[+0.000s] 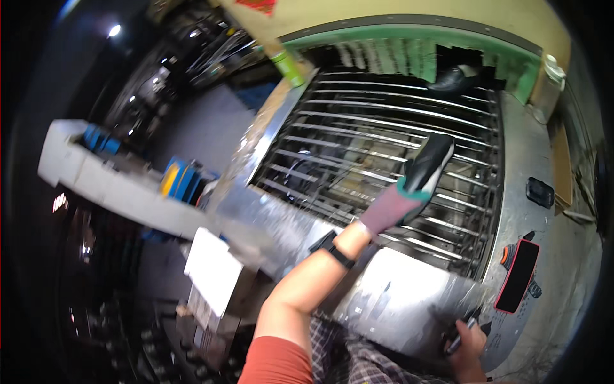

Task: Trim excess material from the edges of shoe soles using scissors before placing them on a conveyor.

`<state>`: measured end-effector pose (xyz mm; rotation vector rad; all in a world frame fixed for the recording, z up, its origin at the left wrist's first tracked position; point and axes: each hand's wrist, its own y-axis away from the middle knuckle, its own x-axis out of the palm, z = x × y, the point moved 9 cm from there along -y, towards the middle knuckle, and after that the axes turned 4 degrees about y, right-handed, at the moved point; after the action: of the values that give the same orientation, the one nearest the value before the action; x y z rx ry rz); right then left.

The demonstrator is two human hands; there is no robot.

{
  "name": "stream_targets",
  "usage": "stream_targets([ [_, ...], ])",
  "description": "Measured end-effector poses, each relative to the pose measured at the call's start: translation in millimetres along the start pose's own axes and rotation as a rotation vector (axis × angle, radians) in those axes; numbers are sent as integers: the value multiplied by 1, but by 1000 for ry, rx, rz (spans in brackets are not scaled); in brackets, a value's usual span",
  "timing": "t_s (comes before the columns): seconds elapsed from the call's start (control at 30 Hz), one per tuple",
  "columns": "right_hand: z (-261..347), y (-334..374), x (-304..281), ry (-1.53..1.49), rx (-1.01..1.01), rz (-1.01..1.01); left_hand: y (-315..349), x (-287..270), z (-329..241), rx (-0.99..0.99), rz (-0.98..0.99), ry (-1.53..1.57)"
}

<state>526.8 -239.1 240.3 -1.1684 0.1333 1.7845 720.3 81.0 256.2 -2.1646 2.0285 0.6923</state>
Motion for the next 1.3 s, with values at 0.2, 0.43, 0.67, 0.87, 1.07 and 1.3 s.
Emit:
stream_targets([
  [0.2,12,-9,-1,62,76,-85,271,-33,53,-194,-200,543],
  [0.43,70,-8,21,-163,-25,99,516,20,138,-391,-613,933],
  [0.67,231,54,151,-1126,219,1103,603,102,255,-310,-612,905],
  [0.87,292,111,183,-1325,509,1555,603,109,228,-290,-647,1314],
  [1.07,294,133,193,-1235,556,1631,605,124,250,-217,-585,1538],
  [1.3,297,130,197,-1156,557,1632,602,127,256,-234,-534,1582],
])
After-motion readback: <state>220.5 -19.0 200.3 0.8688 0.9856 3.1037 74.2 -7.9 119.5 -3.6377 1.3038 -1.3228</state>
